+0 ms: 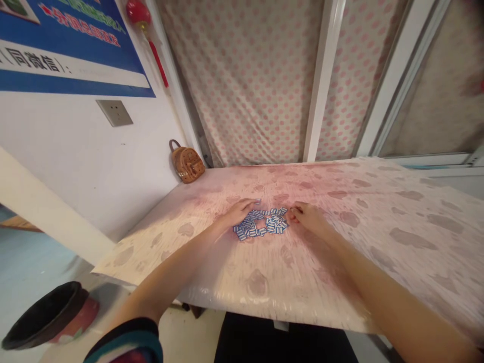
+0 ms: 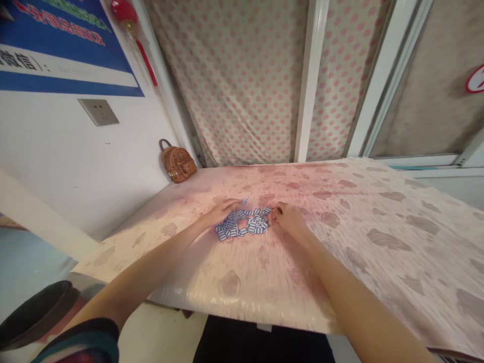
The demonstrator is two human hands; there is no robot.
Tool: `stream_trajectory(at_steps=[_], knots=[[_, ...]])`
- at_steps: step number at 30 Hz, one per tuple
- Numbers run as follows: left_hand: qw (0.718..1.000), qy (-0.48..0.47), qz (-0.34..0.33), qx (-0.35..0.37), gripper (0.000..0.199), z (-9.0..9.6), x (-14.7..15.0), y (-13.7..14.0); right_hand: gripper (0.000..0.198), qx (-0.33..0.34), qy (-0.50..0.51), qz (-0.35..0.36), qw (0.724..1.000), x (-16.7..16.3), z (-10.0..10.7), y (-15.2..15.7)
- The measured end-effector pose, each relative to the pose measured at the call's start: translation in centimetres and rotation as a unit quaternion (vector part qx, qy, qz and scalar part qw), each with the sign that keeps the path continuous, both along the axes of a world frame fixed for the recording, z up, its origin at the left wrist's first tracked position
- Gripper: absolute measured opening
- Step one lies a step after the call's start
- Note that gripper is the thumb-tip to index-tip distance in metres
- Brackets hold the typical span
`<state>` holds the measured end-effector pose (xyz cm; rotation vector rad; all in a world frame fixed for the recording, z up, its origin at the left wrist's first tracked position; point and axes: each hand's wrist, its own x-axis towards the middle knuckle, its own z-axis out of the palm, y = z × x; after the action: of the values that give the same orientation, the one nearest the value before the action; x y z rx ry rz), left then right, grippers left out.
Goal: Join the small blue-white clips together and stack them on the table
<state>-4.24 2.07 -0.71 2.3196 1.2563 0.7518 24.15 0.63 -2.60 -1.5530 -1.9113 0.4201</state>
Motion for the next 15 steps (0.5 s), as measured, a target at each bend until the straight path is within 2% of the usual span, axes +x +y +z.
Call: stream_trajectory(at_steps=[3,8,12,15], knots=[[0.995,0.062,0.073,0.028,0.042,-0.4,0.6,1.7,0.023,-0.006,-0.001,0.005,1.000,0.1,0.1,0.0],[0.996,0.025,0.080,-0.004,0.037,-0.9,3.0,4.5,0.024,-0.019,-0.008,0.010,1.000,0.2,0.5,-0.1],[0.996,-0.034,0.053,-0.059,0.037,-0.3,3.5,3.6,0.019,-0.016,-0.005,-0.014,1.000,0.0,0.5,0.0],[0.995,-0.061,0.004,-0.077,0.038,0.4,2.9,1.7,0.021,-0.010,0.028,0.004,1.000,-0.2,0.1,0.2]])
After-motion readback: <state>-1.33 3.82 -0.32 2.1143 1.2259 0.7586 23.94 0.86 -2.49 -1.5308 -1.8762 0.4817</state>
